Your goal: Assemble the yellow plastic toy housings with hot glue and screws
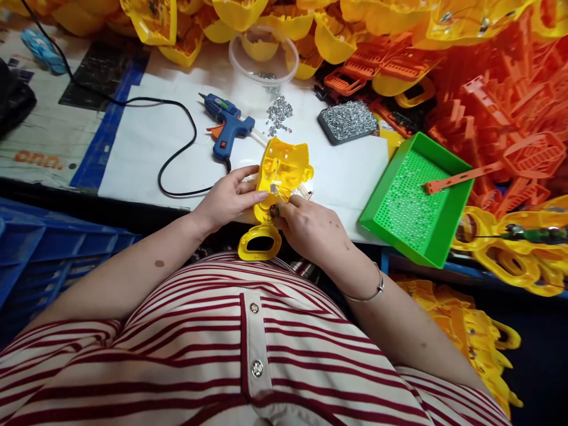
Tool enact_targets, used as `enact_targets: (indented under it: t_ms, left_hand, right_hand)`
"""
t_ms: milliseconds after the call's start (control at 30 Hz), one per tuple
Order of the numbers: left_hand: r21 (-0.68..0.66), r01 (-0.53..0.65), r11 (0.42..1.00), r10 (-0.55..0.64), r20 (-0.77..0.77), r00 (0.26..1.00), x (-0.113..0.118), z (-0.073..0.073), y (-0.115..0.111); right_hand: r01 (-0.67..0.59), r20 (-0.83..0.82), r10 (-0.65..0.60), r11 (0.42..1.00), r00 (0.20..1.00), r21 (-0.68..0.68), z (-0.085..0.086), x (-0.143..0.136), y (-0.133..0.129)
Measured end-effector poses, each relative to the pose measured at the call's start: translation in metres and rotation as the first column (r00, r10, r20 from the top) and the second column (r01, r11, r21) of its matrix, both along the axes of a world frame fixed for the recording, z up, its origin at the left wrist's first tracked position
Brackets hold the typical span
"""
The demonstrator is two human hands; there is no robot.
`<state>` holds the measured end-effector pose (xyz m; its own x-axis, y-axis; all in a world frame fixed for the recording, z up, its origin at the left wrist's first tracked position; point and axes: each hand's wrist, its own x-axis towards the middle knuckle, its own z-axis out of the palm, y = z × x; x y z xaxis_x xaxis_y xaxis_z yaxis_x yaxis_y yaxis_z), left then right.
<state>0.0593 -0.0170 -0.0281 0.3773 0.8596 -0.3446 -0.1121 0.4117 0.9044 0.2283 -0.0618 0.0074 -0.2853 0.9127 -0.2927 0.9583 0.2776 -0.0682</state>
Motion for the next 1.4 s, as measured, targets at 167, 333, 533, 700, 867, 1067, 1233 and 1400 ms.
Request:
enact_targets:
  t_ms: [167, 333, 533, 700, 867, 1067, 1233, 1400]
  left_hand:
    - [0.007, -0.015, 1.000, 0.015, 0.025, 1.000, 0.001, -0.001, 0.000]
    - [0.068, -0.044, 0.997, 0.043, 0.012, 0.999, 0.001, -0.010, -0.001]
    - [0.392, -0.085, 0.916, 0.138, -0.109, 0.984, 0.000, -0.016, -0.005]
    - [0.492, 0.118, 0.863, 0.025, -0.275, 0.961, -0.005, -0.011, -0.006]
    - [0.423, 0.089, 0.902, 0.068, -0.342, 0.937, -0.001, -0.011, -0.004]
    - [0.405, -0.058, 0.912, 0.192, -0.299, 0.935, 0.006, -0.013, -0.004]
    - [0.367, -0.082, 0.927, 0.184, -0.253, 0.950, 0.007, -0.009, -0.006]
    - [0.351, -0.086, 0.932, 0.179, -0.242, 0.954, 0.008, -0.007, -0.006]
  right_hand:
    - [0.058, -0.308, -0.029, 0.995, 0.951, 0.087, -0.012, 0.011, -0.001]
    - [0.363, -0.864, -0.447, 0.864, 0.231, -0.350, -0.027, 0.027, -0.004]
    - [0.202, -0.711, -0.684, 0.682, -0.163, -0.703, -0.030, 0.024, -0.009]
    - [0.145, -0.759, -0.650, 0.749, -0.025, -0.647, -0.028, 0.013, -0.004]
    - [0.418, -0.875, -0.472, 0.820, 0.110, -0.391, -0.036, 0.005, -0.004]
    - [0.452, -0.827, -0.122, 0.875, 0.549, 0.171, -0.048, -0.001, -0.009]
    - [0.390, -0.744, -0.038, 0.869, 0.667, 0.306, -0.044, -0.008, -0.006]
    - [0.376, -0.704, -0.040, 0.866, 0.709, 0.330, -0.041, -0.007, -0.005]
